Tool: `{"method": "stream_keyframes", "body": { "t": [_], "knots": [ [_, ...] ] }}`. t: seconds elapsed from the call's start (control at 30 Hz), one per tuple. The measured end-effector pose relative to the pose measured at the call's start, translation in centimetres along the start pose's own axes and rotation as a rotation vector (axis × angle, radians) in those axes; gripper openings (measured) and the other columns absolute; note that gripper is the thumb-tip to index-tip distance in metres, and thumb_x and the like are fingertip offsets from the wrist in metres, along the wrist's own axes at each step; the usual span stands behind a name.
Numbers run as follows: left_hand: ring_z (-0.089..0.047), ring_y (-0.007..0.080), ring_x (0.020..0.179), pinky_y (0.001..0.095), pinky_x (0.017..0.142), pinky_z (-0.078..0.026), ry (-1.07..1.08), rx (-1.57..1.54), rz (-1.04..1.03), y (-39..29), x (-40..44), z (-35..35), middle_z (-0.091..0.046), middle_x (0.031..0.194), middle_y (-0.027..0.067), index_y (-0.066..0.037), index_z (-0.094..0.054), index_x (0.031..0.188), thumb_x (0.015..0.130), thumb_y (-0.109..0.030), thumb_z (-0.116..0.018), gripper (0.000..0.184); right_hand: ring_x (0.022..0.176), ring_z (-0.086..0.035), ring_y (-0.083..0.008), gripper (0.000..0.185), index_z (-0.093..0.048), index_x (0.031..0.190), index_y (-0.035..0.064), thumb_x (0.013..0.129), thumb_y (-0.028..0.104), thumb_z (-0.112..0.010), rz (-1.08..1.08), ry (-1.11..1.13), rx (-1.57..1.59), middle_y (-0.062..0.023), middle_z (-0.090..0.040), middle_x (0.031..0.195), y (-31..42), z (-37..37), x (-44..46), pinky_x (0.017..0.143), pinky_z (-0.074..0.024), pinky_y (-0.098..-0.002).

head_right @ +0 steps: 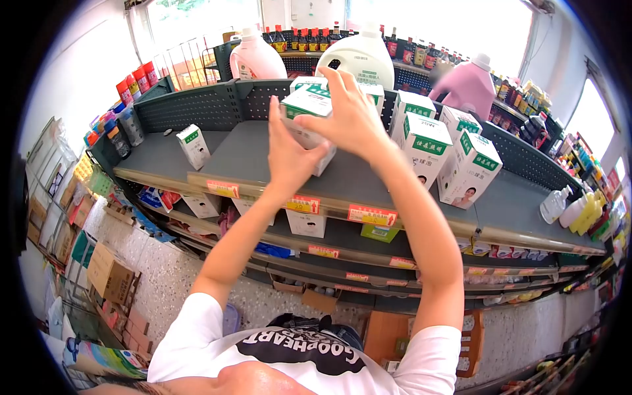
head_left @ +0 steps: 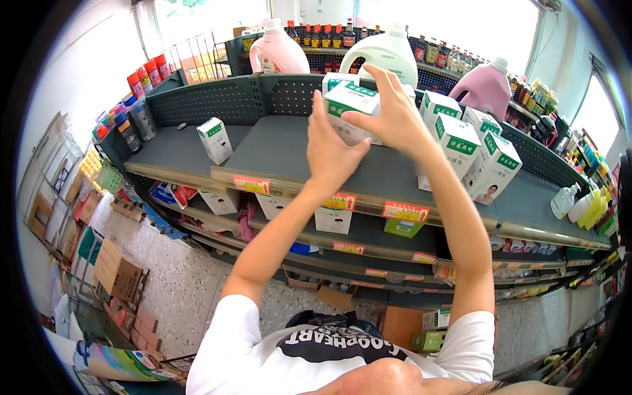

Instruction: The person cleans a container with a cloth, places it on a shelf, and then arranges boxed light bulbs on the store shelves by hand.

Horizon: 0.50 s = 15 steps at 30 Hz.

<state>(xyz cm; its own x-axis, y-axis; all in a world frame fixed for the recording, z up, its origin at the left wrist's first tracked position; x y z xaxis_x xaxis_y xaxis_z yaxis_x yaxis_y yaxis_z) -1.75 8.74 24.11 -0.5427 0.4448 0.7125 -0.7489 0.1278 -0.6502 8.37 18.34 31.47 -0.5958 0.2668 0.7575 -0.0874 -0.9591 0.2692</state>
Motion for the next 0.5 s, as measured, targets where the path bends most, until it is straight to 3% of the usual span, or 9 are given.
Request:
{"method": "stream_keyframes", "body": {
  "t": [0.07,0.1,0.17,0.2,0.4,0.5],
  "knots": [
    [-0.041,0.0401,0.131,0.0434,0.105,-0.039,-0.031,0.018,-0.048,-0.6,-0.9,-1.9,-0.036,0.142,0.0267,0.0,-0.009,0.152,0.065,-0.023,-0.085,0.118,0.121,-0.053,-0.0384,0.096,-0.042,0.14,0.0048,0.066,0.056,-0.075,-0.063,0.139,-0.106,-0.0236,-0.054,0.131,-1.7,0.6,1.4,0.102,-0.0357,-0.0539],
    [-0.043,0.0411,0.128,0.0441,0.103,-0.04,-0.051,0.029,-0.074,-0.9,-1.2,-2.8,-0.039,0.138,0.0257,0.0,-0.01,0.152,0.065,-0.023,-0.085,0.117,0.119,-0.056,-0.0371,0.095,-0.044,0.139,0.0026,0.064,0.052,-0.076,-0.122,0.203,-0.141,-0.0233,-0.058,0.127,-2.0,1.2,1.6,0.101,-0.0393,-0.0487],
    [-0.044,0.0408,0.122,0.0475,0.099,-0.039,-0.057,0.024,-0.089,-1.4,-1.6,-4.1,-0.042,0.132,0.023,-0.002,-0.009,0.152,0.065,-0.022,-0.086,0.118,0.12,-0.056,-0.041,0.096,-0.041,0.143,0.003,0.065,0.045,-0.078,-0.213,0.369,-0.069,-0.0316,-0.053,0.131,-2.9,2.3,1.6,0.101,-0.0432,-0.0424],
    [-0.045,0.0407,0.119,0.0492,0.097,-0.039,-0.06,0.02,-0.096,-1.6,-1.8,-4.6,-0.044,0.129,0.0217,-0.003,-0.009,0.152,0.065,-0.021,-0.086,0.118,0.118,-0.056,-0.0398,0.096,-0.042,0.143,0.003,0.065,0.044,-0.078,-0.202,0.416,-0.087,-0.0312,-0.053,0.13,-3.2,2.8,1.6,0.1,-0.0436,-0.0416],
    [-0.041,0.038,0.123,0.0454,0.106,-0.035,0.086,-0.051,-0.094,-2.2,-3.3,-5.8,-0.038,0.133,0.0238,0.003,-0.011,0.151,0.065,-0.025,-0.088,0.119,0.109,-0.059,-0.0331,0.093,-0.042,0.143,0.0041,0.064,0.033,-0.081,-0.198,0.619,-0.053,-0.0283,-0.055,0.13,-5.4,5.1,2.1,0.096,-0.0458,-0.0384],
    [-0.042,0.0347,0.123,0.0438,0.106,-0.035,0.076,-0.075,-0.085,-0.5,-3.6,-4.3,-0.036,0.135,0.0229,0.002,-0.012,0.151,0.067,-0.025,-0.087,0.116,0.112,-0.058,-0.0326,0.092,-0.042,0.143,0.0047,0.064,0.031,-0.081,-0.196,0.663,-0.075,-0.0273,-0.055,0.13,-6.1,5.5,2.5,0.097,-0.0452,-0.0381]
  ]
}}
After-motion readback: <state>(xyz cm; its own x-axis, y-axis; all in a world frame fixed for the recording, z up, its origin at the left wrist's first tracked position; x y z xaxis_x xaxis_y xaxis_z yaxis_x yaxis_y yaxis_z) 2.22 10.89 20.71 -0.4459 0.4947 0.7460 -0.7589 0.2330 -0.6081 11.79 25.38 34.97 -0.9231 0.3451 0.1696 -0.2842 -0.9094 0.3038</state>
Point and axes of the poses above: each hand's wrist, its own x-axis towards the middle knuckle, its own z-axis out of the back of the hand, y = z × x, the point moved 2 cm from there along x, towards the middle knuckle
